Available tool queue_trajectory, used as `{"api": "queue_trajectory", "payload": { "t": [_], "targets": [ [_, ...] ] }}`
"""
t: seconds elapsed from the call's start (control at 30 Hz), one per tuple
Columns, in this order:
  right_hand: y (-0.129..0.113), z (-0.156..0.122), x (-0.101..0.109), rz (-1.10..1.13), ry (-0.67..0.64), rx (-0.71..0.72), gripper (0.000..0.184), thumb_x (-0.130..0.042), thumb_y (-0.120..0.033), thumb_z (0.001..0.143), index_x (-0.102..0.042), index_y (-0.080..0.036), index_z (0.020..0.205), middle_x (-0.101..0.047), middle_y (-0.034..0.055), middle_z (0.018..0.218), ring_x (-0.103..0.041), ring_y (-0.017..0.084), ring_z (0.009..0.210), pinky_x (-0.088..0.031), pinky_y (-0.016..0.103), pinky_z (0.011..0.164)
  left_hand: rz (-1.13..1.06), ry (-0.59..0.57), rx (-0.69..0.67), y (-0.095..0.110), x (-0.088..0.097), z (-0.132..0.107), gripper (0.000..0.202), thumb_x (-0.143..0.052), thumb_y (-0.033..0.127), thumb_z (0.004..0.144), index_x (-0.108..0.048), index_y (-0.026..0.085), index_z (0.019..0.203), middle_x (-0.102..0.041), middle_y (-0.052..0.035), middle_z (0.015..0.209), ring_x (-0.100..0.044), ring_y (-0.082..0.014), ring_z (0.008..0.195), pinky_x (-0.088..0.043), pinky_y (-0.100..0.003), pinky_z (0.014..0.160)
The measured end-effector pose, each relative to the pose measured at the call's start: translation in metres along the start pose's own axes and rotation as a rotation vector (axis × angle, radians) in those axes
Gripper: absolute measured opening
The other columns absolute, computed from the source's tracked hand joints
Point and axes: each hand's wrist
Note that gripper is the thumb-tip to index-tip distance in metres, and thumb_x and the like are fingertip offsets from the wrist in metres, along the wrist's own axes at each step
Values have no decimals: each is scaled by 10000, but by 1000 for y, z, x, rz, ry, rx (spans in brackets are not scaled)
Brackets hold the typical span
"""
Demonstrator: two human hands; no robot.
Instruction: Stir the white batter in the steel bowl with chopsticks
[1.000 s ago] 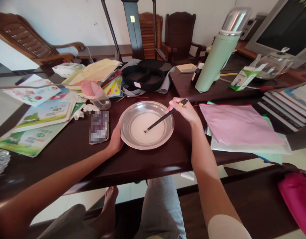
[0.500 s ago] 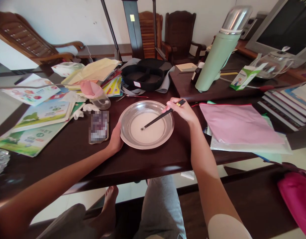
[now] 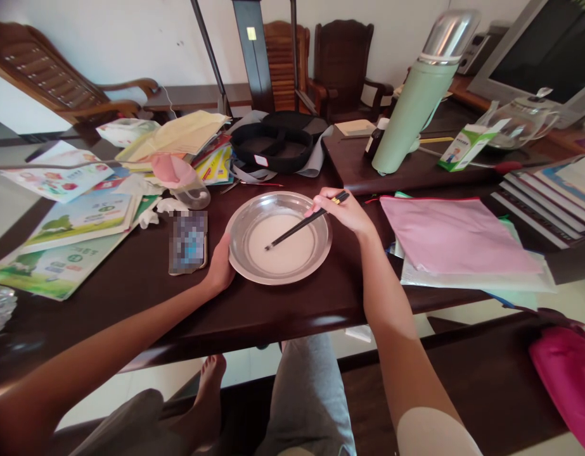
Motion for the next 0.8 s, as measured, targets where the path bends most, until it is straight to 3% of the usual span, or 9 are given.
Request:
{"api": "queue_trajectory", "payload": {
  "t": [0.23, 0.47, 0.53, 0.7, 0.8],
  "targets": [
    [8, -2, 21, -17, 222, 44, 676, -878, -909, 857, -737, -283, 642, -816, 34, 649, -842, 271, 703, -663, 422, 829, -54, 13, 13, 4, 0, 0, 690, -538, 758, 1145, -774, 246, 1544, -733, -105, 1704, -598, -404, 1670, -333, -628, 1496],
    [5, 0, 4, 8, -14, 13, 661, -881, -908, 852, -771, -275, 698, -834, 46, 685, -865, 285, 755, -673, 412, 816, -84, 13, 34, 1, -1, 1, 637, -536, 721, 1158, -772, 273, 1545, -728, -76, 1716, -576, -382, 1700, -313, -616, 1511],
    [4, 1, 3, -21, 9, 23, 665, -884, -918, 840, -779, -271, 723, -847, 47, 708, -872, 286, 786, -665, 406, 822, -84, 8, 23, 0, -1, 1, 632, -524, 710, 1165, -771, 274, 1550, -717, -79, 1729, -571, -377, 1707, -313, -618, 1511],
    [7, -2, 20, -18, 206, 45, 679, -872, -903, 869, -739, -274, 653, -799, 31, 638, -841, 266, 699, -649, 415, 822, -90, 5, 35, -3, -1, 1, 674, -510, 737, 1161, -769, 254, 1555, -729, -94, 1712, -568, -377, 1710, -310, -603, 1514],
    [7, -3, 20, 21, 153, 22, 692, -876, -905, 859, -711, -278, 618, -776, 34, 605, -821, 269, 659, -652, 423, 791, -72, 5, 41, -5, 0, 1, 711, -494, 773, 1159, -759, 261, 1576, -736, -89, 1703, -583, -380, 1697, -317, -610, 1510]
  ]
}}
Point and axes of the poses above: each hand's wrist, its own z-axis towards the middle knuckle, its own x-axis out of the back of the hand, y = z × x
